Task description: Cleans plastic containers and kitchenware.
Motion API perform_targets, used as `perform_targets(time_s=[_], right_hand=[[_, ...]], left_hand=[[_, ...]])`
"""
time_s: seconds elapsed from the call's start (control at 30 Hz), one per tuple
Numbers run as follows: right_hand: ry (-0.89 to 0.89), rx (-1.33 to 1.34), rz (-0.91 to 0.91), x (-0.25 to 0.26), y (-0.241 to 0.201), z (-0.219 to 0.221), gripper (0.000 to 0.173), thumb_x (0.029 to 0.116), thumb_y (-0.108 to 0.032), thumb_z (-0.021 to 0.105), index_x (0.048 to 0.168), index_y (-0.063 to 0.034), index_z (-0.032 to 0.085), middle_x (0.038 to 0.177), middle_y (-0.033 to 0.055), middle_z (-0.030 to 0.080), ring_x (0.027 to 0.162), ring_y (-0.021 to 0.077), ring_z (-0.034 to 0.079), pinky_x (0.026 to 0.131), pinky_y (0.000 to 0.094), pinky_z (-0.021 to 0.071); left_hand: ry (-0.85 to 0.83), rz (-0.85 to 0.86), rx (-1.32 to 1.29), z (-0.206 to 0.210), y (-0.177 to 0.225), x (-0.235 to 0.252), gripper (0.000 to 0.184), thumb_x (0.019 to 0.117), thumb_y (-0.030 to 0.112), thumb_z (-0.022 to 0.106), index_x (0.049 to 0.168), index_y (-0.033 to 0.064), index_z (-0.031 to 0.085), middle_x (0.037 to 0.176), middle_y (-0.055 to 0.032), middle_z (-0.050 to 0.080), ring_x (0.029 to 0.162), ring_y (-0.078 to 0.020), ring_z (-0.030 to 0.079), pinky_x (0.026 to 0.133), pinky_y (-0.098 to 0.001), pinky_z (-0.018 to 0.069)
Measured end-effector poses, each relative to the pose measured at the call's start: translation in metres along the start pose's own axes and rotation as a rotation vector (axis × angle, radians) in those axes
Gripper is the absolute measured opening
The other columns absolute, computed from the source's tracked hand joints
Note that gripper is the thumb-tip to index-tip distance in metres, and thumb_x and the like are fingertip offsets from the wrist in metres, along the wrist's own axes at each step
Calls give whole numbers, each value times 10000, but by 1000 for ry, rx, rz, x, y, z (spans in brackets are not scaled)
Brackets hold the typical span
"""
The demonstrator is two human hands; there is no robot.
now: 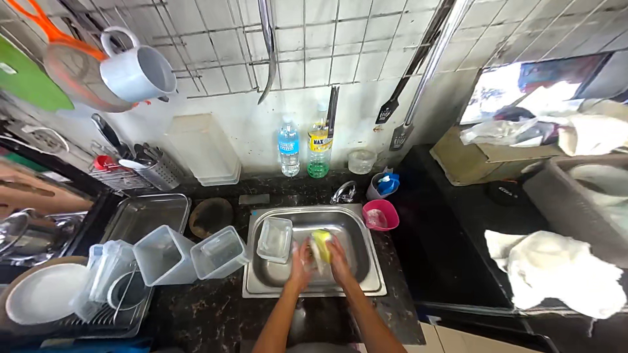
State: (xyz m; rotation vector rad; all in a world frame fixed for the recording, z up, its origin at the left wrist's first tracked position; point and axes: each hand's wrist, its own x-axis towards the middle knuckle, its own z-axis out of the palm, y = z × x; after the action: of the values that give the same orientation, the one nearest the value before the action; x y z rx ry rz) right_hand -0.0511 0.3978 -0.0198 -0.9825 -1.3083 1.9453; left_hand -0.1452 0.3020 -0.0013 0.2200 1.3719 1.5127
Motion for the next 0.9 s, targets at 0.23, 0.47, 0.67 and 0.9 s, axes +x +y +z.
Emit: perform_targets(time_s=[0.23, 0.47, 0.67, 0.9], right_hand=[[-260, -909, -475, -54, 3, 38, 435, 1021, -363, 505, 1421, -252, 635, 1417, 159, 601, 1370, 386, 493, 1156, 646, 317], [-506, -603, -561, -33, -12, 11, 409, 998, -307, 554, 1343, -135, 690, 1336, 167, 638, 1327, 323, 526, 1163, 545, 361], [-92, -964, -467, 9, -22, -27, 432, 1013, -294, 580, 1441, -260, 618, 1594, 105, 456, 1510, 384, 334, 1184, 667, 277], [-426, -770, -651, -19, -25, 3, 372, 997, -266, 563, 1340, -213, 697, 1488, 50, 584, 1468, 282, 430, 1216, 560, 307]], left_hand=[[-19, 239, -571, -9, -3, 3, 831, 1024, 681, 106, 1443, 67, 478, 1316, -118, 651, 1168, -207, 645, 983, -413, 548], [-2, 15, -523, -19, 10, 5, 425, 1105, 281, 229, 1386, 94, 486, 1160, -111, 690, 995, -201, 694, 848, -385, 596], [-22, 144, -347, -11, 8, -22, 520, 938, -127, 432, 1414, 56, 331, 1420, -203, 564, 1121, -365, 670, 877, -527, 597], [74, 88, 85, 0, 7, -31, 651, 906, -110, 590, 1484, -16, 305, 1202, -142, 635, 1006, -159, 673, 864, -356, 595]])
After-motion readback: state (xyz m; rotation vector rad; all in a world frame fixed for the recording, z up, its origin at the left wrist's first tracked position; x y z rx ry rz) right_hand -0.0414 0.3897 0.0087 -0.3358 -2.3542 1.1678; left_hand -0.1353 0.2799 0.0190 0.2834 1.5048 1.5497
